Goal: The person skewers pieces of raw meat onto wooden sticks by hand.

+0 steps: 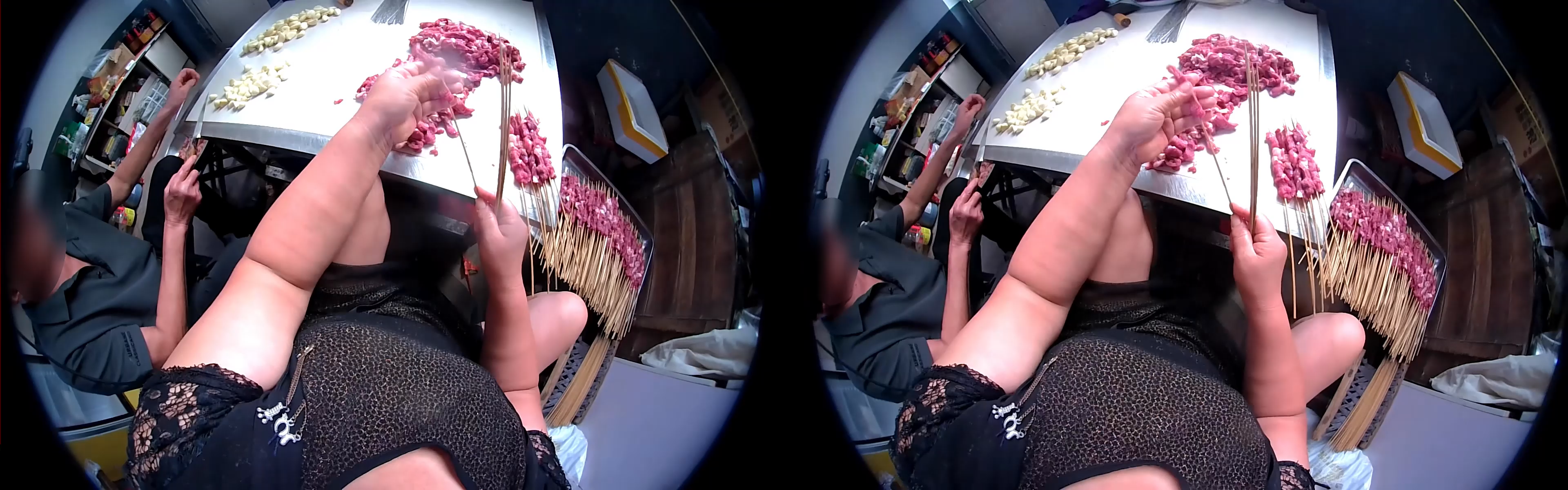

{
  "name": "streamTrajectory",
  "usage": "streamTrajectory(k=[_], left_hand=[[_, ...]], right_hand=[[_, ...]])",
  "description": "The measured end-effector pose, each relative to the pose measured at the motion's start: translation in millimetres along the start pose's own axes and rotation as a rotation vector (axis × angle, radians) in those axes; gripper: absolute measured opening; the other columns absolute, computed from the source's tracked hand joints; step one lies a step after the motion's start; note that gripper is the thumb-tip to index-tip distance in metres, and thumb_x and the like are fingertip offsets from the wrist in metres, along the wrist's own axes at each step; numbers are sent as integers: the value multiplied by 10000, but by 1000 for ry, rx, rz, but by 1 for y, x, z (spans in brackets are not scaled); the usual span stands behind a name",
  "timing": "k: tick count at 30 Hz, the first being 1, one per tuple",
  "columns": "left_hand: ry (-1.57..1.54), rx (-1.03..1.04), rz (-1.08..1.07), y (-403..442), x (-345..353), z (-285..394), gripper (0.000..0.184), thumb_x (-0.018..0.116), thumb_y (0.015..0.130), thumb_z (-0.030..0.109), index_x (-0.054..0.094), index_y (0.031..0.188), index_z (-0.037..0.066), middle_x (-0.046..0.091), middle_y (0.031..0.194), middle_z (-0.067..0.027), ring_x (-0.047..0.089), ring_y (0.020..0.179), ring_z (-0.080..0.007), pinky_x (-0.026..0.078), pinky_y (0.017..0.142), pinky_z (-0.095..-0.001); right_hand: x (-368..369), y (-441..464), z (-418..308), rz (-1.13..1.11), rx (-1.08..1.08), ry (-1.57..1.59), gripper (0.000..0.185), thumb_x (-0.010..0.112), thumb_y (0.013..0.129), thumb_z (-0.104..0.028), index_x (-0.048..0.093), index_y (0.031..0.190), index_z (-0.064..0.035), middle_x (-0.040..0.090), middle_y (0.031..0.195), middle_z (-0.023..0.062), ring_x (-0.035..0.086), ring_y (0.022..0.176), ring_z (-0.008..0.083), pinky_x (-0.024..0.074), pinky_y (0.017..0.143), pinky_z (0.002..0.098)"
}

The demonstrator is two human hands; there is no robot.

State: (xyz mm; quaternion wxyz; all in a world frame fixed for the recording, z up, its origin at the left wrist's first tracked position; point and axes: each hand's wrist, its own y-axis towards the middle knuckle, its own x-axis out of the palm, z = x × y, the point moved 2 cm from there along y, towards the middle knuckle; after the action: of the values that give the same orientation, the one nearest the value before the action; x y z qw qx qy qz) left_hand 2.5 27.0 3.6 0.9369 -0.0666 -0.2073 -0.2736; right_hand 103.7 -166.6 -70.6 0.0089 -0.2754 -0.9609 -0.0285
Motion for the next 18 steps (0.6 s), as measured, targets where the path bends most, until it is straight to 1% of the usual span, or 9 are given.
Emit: streamTrajectory(k=[6,10,12,14,18], left_hand=[[-27,-19,16,-4,0,3,244,408,961,148,499,1103,-28,619,1022,-192,626,961,-262,541,815,-347],[-64,-28,10,-1,1,-2,237,402,960,137,506,1092,-30,623,1009,-191,630,950,-262,542,816,-357],[-20,-20,-1,-3,2,-3,231,395,959,126,500,1089,-34,625,996,-193,636,933,-265,544,815,-373],[-19,-30,-14,-4,3,-2,232,390,960,127,497,1088,-34,627,986,-194,639,922,-265,544,814,-376],[-19,-53,-66,-4,3,-4,241,376,965,140,491,1090,-31,632,960,-192,644,908,-273,547,808,-385]], right_hand=[[0,-1,0,-7,-9,-23,184,562,879,-68,636,1037,-10,559,664,-36,421,540,11,343,493,162],[-2,-1,1,12,-61,-90,178,562,878,-69,641,1027,-12,558,658,-35,439,551,15,359,504,169],[-3,0,0,16,-79,-118,174,563,878,-71,644,1021,-12,558,656,-34,448,557,18,370,510,175],[-5,0,-4,30,-168,-266,170,570,875,-72,645,1015,-12,567,660,-27,462,565,27,388,524,188],[-4,1,-4,60,-201,-276,164,577,871,-72,648,1005,-11,584,672,-16,473,574,35,405,535,198]])
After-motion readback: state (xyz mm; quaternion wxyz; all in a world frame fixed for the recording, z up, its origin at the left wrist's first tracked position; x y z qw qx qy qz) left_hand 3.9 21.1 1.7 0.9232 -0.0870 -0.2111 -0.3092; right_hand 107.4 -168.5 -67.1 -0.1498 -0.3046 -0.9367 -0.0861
